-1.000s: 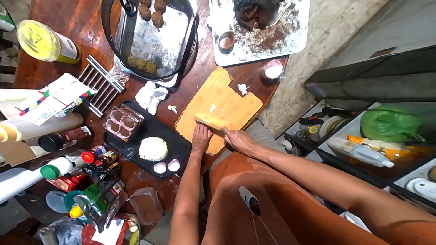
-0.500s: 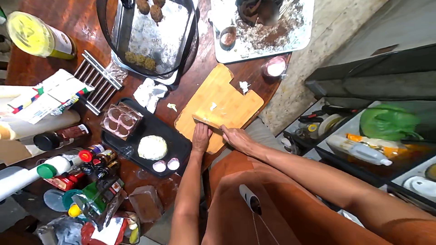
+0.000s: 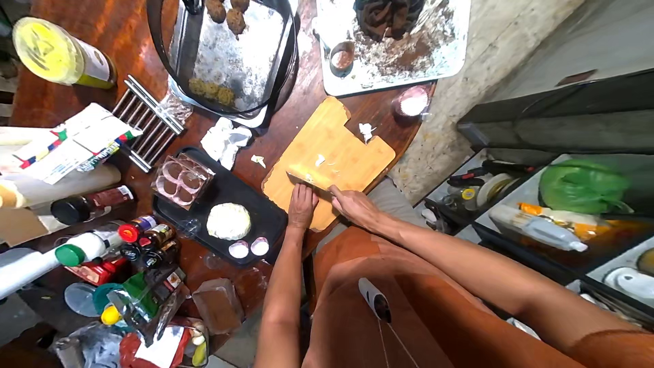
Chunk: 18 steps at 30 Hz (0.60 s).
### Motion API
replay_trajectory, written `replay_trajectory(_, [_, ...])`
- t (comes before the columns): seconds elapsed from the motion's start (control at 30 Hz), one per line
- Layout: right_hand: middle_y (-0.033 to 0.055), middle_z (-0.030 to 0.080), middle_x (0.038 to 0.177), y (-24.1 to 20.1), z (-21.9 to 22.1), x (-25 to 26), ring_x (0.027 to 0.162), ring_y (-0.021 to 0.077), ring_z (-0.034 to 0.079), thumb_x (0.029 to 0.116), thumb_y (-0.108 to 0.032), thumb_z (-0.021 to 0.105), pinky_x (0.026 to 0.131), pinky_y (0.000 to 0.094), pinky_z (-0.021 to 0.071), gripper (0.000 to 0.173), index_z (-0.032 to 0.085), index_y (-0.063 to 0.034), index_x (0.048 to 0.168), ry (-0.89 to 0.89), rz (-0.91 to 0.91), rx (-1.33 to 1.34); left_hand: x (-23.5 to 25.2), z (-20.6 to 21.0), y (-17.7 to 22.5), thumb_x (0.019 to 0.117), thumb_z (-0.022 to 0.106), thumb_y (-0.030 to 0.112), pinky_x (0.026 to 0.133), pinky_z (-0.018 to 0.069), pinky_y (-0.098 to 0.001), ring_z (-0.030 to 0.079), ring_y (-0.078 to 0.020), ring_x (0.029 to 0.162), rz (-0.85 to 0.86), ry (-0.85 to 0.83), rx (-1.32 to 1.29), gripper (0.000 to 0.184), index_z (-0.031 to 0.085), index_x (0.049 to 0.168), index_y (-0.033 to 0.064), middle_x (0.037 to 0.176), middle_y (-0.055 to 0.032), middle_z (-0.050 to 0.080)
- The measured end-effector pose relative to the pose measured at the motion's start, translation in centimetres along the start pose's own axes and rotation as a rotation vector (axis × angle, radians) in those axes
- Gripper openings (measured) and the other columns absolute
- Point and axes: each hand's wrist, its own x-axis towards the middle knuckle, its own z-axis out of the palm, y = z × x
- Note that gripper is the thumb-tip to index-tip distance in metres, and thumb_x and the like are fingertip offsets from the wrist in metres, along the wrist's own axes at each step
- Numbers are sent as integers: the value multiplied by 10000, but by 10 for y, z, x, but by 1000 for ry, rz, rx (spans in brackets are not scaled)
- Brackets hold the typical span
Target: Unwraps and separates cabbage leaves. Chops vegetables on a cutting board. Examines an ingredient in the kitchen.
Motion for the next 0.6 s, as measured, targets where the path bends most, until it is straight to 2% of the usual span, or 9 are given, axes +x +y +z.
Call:
replay_trajectory(0.07, [137,671,794,-3,-3,-7,741,356,704,1072,-247,423,649,519,561,304,575,-115,1300,1,-31,-27,-1,-1,-2,991,615,202,991,527,-451,653,-362,1067,11,-7,3,235,687,926,-12,1005,-190,684])
replay_trajectory(0.13, [142,670,808,-5,-10,-15,764,362,705,1079,-248,406,670,524,562,310,568,-107,1302,-26,-22,-53,-1,-1,-3,988,622,211,959,537,-445,658,-355,1032,20,-17,2,239,692,928,-10,983,-182,685])
replay_trajectory(0.2, [148,675,821,-5,-12,-18,775,368,707,1080,-243,401,675,527,561,315,567,-106,1310,-52,-4,-65,-2,-1,-3,980,638,210,952,539,-443,661,-356,1032,20,-17,5,234,703,949,-13,1002,-183,692])
replay_trajectory(0.33, [146,675,813,-5,1,3,767,369,710,1077,-239,436,666,528,565,286,559,-112,1303,-47,18,-77,-2,1,-2,1007,587,201,1034,514,-448,665,-359,1111,8,-4,14,253,704,1000,-23,1070,-198,701])
replay_trajectory(0.43, [136,659,791,-6,2,4,739,354,701,1072,-228,437,649,515,563,273,562,-111,1286,-19,-14,-70,-1,-1,-2,1000,603,197,1013,527,-448,666,-362,1095,-1,-7,-1,246,701,985,-28,1055,-203,695])
replay_trajectory(0.5, [156,674,829,-2,-4,-12,775,370,707,1074,-226,424,684,531,566,304,560,-107,1319,-42,-15,-51,-1,-3,-1,981,642,202,959,542,-446,663,-362,1043,-9,-16,-22,239,693,948,-30,1004,-200,683])
replay_trajectory(0.6, [171,686,868,2,-4,-16,816,386,713,1080,-230,406,713,538,568,329,557,-98,1341,-74,8,-56,-1,-3,-1,979,649,209,985,540,-450,670,-364,1086,-17,-14,-41,247,705,984,-32,1059,-207,700])
